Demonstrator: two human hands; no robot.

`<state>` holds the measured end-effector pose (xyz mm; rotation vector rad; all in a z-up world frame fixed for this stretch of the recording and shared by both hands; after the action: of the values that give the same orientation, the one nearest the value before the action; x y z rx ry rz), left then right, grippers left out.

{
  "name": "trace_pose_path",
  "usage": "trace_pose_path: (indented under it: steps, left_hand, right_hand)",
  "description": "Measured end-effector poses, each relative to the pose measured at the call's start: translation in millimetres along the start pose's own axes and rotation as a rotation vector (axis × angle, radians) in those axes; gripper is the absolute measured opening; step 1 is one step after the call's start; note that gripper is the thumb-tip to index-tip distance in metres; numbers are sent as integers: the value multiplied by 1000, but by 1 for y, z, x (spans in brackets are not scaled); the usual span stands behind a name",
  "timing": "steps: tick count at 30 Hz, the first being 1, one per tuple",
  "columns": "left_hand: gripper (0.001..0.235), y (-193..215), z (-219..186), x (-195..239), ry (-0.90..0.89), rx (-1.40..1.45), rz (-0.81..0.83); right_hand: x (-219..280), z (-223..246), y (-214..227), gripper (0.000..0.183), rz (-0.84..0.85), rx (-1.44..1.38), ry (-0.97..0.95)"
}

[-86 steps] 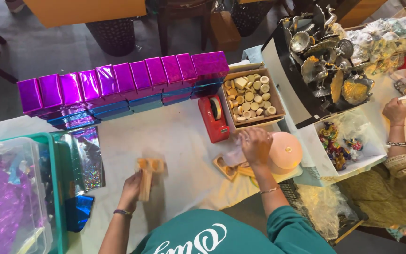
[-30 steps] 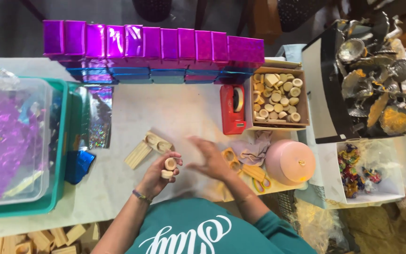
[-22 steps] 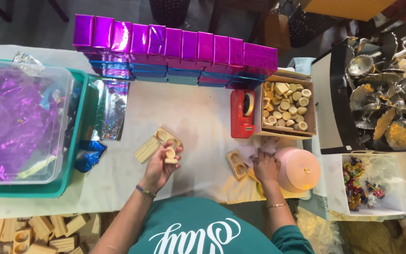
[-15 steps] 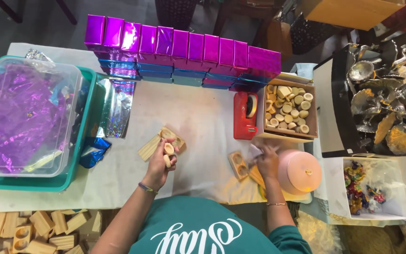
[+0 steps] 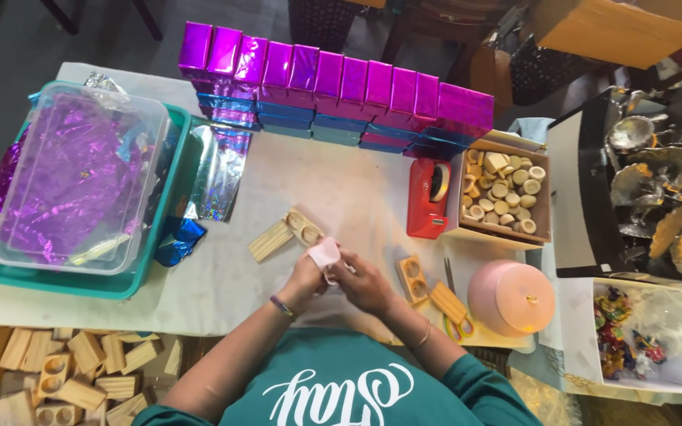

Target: The person wraps small wooden blocks in shiny purple foil, folding the edges and securing them with tape. They then wipe the wooden blocks with a cloth and place them on a sheet of foil.

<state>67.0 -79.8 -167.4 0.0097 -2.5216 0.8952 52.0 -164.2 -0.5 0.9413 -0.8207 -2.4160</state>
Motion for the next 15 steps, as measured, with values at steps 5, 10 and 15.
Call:
trace_pose_path:
  steps: [5,10,15]
  left_hand:
    - [36,-35,-74,47,-322,-359,-76]
    - [35,-71,-147,82,-965,-1167,-82]
    - [34,-11,-67,0,-635,-925,-86]
  right_hand:
    - [14,-22,-20,19,-22,-97,6]
    - [31,-91,-74,19,-254,-1142,-860]
    - [22,-110,-42,8,-257,-626,-491]
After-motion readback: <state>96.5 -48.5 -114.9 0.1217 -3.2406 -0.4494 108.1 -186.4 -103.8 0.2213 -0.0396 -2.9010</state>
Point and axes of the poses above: each hand's wrist, its own x-axis away from the middle knuckle, its own y-axis out of the back of the hand, z = x × y, the point moved 10 cm from there along -x, towards the middle knuckle, and after that the axes turned 1 degree about -x, right-handed, at the moved point
